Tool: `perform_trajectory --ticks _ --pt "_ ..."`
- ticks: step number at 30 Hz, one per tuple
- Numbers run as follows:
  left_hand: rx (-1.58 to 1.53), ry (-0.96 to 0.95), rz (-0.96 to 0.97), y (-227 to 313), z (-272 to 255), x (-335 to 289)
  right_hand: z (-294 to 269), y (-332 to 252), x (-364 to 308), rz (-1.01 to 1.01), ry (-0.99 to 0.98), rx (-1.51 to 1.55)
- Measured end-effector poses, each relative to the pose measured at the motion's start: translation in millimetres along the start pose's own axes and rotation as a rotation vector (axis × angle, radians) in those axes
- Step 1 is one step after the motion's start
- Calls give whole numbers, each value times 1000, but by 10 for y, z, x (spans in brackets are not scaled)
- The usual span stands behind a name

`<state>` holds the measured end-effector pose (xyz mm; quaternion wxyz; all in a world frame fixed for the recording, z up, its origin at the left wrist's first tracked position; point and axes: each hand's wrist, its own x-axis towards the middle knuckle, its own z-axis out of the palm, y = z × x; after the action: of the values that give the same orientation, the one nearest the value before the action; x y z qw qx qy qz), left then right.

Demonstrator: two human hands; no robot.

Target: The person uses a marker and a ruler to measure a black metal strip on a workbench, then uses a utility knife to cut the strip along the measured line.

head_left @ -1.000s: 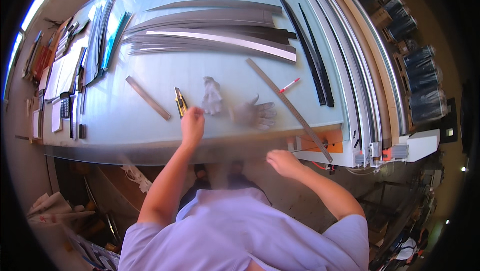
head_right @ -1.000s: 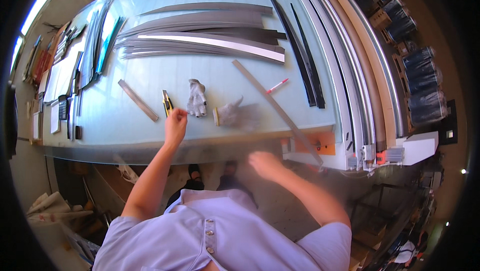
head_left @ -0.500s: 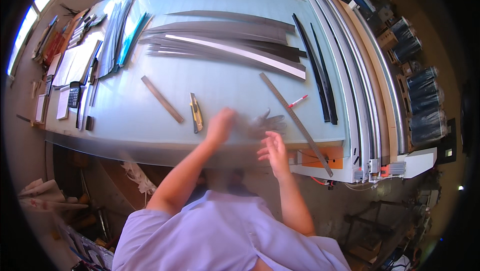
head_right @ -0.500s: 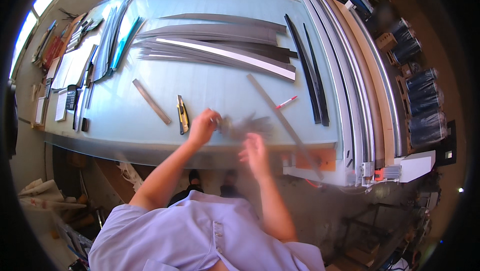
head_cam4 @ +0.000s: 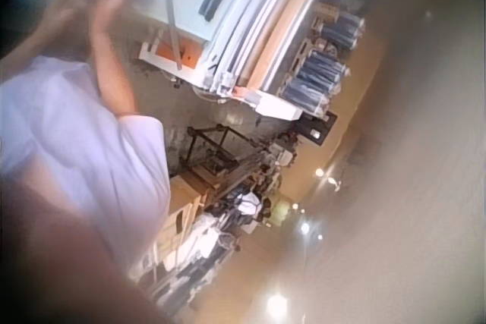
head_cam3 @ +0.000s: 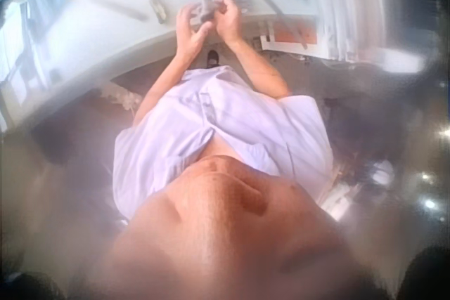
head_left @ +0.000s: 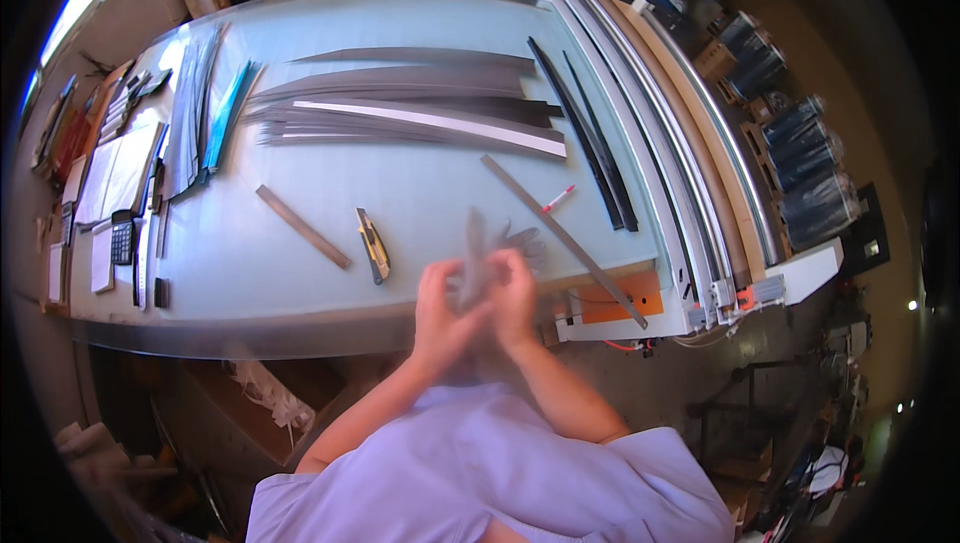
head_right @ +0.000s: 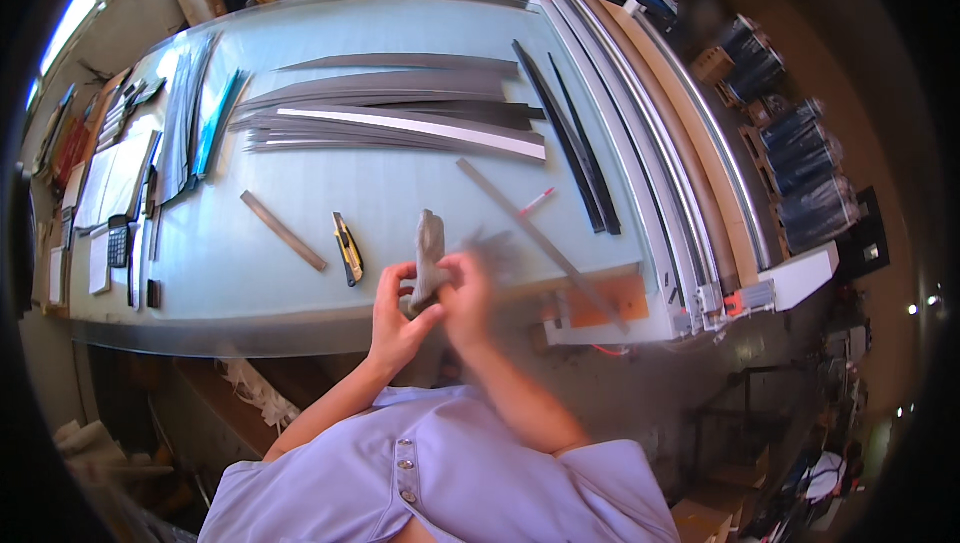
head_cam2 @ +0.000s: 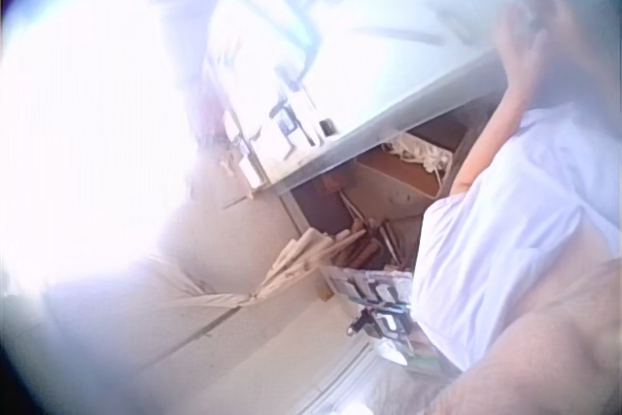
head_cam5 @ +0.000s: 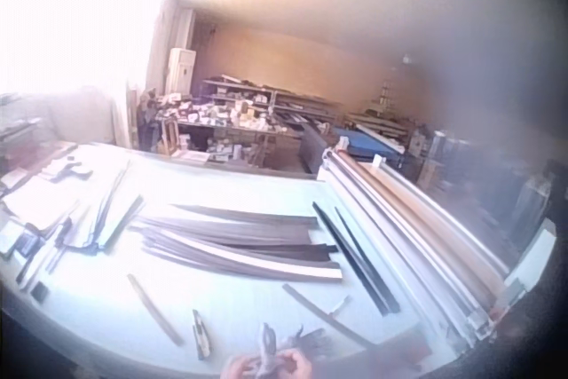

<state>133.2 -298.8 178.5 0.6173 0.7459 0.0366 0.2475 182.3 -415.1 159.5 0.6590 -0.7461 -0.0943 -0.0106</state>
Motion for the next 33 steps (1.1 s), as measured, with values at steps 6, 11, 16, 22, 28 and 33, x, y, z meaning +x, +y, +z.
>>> perform_trajectory --ticks 6,11,16,22,28,33 --pt "-255 -50 -212 -169 -81 28 48 -263 -127 -201 232 4" --pt "-493 11 -300 -402 -5 201 -24 -210 -251 376 169 965" --pt "-1142 -153 -696 -217 -64 125 -150 -152 -59 389 56 725" --pt "-852 -487 -482 -134 -380 391 -58 -198 -130 435 -77 871" --pt "-607 -556 -488 -507 -70 433 -140 -268 -203 642 -576 1089" --pt "-964 -416 -896 -358 -87 397 -218 -350 -133 428 -668 940"
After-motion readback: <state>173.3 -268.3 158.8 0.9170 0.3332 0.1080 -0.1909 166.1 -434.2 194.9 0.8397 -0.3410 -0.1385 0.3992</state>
